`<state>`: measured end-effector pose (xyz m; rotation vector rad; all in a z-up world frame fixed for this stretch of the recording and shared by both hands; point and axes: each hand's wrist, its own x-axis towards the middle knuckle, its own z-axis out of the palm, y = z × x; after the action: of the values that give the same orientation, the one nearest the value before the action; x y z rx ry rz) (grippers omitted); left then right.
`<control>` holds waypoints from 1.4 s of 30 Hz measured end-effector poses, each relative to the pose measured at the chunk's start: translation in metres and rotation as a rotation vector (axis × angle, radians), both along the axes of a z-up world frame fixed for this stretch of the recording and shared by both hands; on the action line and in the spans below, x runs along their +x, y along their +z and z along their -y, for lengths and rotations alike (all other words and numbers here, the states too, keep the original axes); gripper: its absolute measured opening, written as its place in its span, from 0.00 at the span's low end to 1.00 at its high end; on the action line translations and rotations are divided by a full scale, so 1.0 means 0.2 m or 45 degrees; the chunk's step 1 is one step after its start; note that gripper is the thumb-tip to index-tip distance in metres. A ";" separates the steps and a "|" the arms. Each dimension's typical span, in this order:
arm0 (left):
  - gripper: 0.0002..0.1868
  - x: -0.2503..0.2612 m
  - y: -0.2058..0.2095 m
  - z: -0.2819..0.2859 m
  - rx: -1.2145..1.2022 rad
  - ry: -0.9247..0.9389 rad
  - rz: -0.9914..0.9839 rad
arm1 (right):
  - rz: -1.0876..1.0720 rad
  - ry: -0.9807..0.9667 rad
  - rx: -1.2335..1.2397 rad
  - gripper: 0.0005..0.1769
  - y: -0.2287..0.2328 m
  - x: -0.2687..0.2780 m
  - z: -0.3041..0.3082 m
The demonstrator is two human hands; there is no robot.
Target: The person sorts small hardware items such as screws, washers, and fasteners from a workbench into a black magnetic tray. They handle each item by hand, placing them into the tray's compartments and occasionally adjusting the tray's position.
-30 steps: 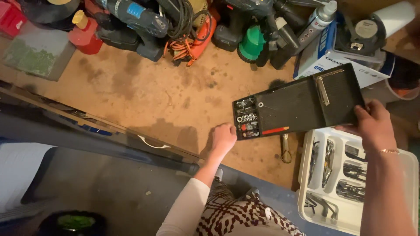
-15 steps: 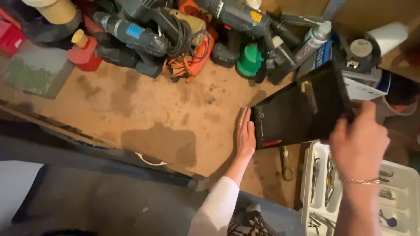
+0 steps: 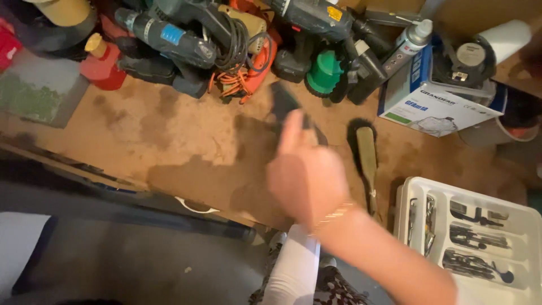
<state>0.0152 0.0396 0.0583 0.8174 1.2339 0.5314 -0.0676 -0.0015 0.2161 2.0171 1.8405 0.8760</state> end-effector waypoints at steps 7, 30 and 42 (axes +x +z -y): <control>0.27 0.08 -0.04 0.04 0.417 -0.117 0.087 | -0.447 -0.101 -0.144 0.53 -0.27 -0.29 -0.18; 0.21 0.04 -0.58 -0.03 1.960 -0.159 -0.208 | -0.065 -0.078 0.072 0.42 0.15 0.36 -0.05; 0.21 -0.19 -0.49 0.00 1.570 -0.301 -0.232 | 0.525 -0.128 0.226 0.46 0.22 0.73 0.32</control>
<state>-0.0233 0.0397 -0.0388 2.0462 0.8580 1.0516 0.0785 -0.0661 0.2605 1.8290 1.4680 1.3468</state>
